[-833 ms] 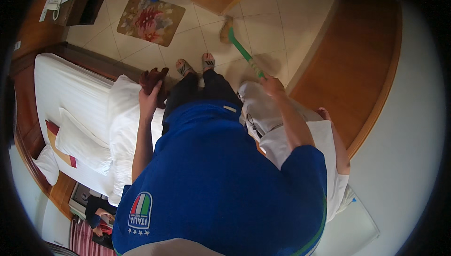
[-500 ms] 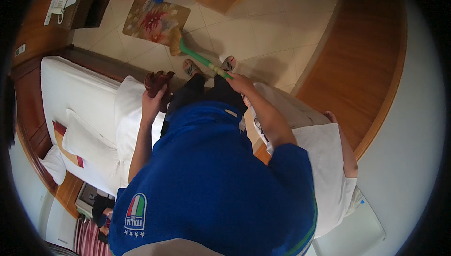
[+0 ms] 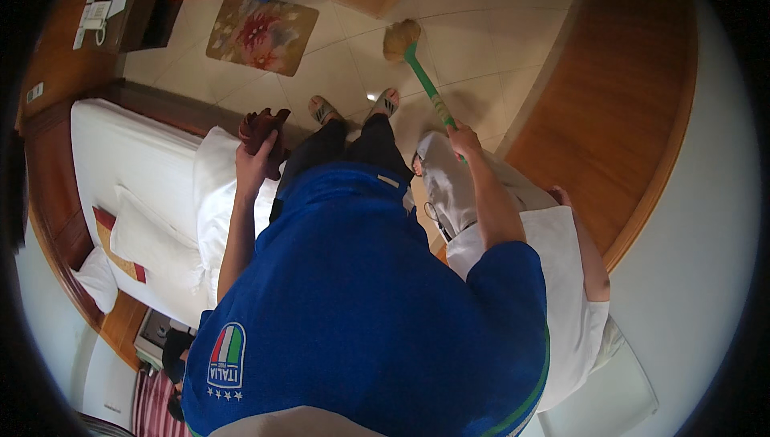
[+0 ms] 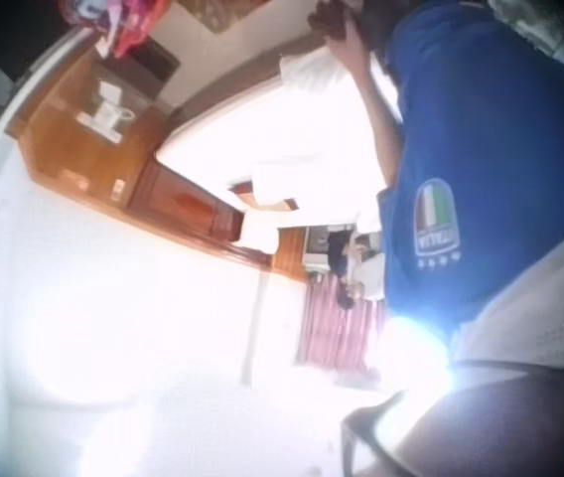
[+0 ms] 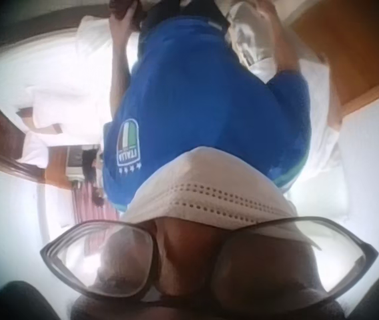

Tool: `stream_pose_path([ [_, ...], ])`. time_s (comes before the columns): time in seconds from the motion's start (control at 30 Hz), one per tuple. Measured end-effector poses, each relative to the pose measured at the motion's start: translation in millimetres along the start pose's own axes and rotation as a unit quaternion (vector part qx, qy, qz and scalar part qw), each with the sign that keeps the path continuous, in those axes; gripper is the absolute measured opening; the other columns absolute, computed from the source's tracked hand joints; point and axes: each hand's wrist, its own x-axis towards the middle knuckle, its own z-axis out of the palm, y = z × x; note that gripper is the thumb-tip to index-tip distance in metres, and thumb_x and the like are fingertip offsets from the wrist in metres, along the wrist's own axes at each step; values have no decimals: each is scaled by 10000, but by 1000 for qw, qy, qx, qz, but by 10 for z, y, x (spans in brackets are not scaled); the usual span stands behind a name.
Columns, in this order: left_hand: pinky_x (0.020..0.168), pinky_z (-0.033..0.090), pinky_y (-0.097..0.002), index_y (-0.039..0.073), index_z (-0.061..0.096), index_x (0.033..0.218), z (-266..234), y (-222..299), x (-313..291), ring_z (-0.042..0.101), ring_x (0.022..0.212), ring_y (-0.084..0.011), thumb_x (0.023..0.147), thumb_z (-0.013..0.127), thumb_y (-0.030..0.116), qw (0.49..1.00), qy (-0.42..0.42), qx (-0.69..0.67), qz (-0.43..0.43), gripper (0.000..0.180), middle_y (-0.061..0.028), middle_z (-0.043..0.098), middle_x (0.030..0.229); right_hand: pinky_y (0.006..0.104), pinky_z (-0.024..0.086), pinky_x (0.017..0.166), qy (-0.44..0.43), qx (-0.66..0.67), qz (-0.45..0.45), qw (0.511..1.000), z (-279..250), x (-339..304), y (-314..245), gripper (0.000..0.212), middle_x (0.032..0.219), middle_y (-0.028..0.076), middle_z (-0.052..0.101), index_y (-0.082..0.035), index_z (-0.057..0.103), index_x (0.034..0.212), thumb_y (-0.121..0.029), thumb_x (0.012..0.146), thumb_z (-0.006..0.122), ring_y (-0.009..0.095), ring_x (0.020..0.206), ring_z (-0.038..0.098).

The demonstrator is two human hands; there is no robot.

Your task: The person sweeps the tiled floor of a bedroom using a broom and dustpan. Another person makes the bed in the background. The person sweeps debris into a pile and then uses a dustpan to collect it.

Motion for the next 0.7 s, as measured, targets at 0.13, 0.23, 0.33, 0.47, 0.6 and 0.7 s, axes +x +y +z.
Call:
stream_pose_path([
  [0.13, 843, 498, -280, -9, 618, 1222, 105, 45, 67, 649, 943, -147, 901, 692, 219, 999, -31, 4, -18, 400, -77, 696, 1057, 375, 485, 434, 5, -40, -48, 998, -368, -617, -206, 438, 563, 93, 584, -243, 473, 1416, -344, 990, 467, 200, 396, 547],
  [0.23, 848, 497, -280, -9, 614, 1224, 158, -9, 103, 649, 945, -143, 904, 689, 215, 999, -38, -3, -2, 398, -76, 696, 1056, 381, 488, 448, -21, -73, -83, 994, -339, -703, -301, 451, 593, 104, 607, -237, 496, 1409, -369, 977, 494, 206, 395, 547],
  [0.33, 844, 502, -283, -14, 611, 1228, 195, 15, 81, 650, 936, -137, 907, 685, 208, 999, -22, 2, 45, 397, -81, 696, 1047, 381, 484, 454, -54, -95, -131, 985, 15, -523, -484, 446, 607, 111, 613, -223, 548, 1373, -380, 956, 529, 211, 396, 547],
  [0.47, 801, 519, -283, -23, 608, 1231, 122, 251, -48, 658, 880, -135, 912, 677, 194, 999, -8, 46, -16, 392, -90, 694, 1021, 377, 456, 431, -133, -26, -135, 981, 766, 140, -666, 401, 581, 109, 576, -172, 606, 1286, -389, 956, 538, 205, 387, 528],
  [0.6, 733, 536, -285, -28, 618, 1211, -31, 351, -88, 661, 815, -140, 917, 669, 179, 999, -15, -1, -29, 364, -81, 689, 973, 381, 423, 392, -159, 51, -83, 982, 951, 536, -381, 368, 552, 88, 536, -139, 604, 1225, -398, 981, 509, 193, 385, 502],
  [0.7, 701, 543, -289, -25, 605, 1229, -132, 190, 13, 658, 814, -144, 921, 666, 170, 1000, 2, 12, -19, 370, -76, 682, 956, 374, 402, 370, -186, 190, 44, 963, 743, 629, 77, 350, 533, 70, 511, -150, 556, 1257, -377, 1005, 471, 180, 390, 487],
])
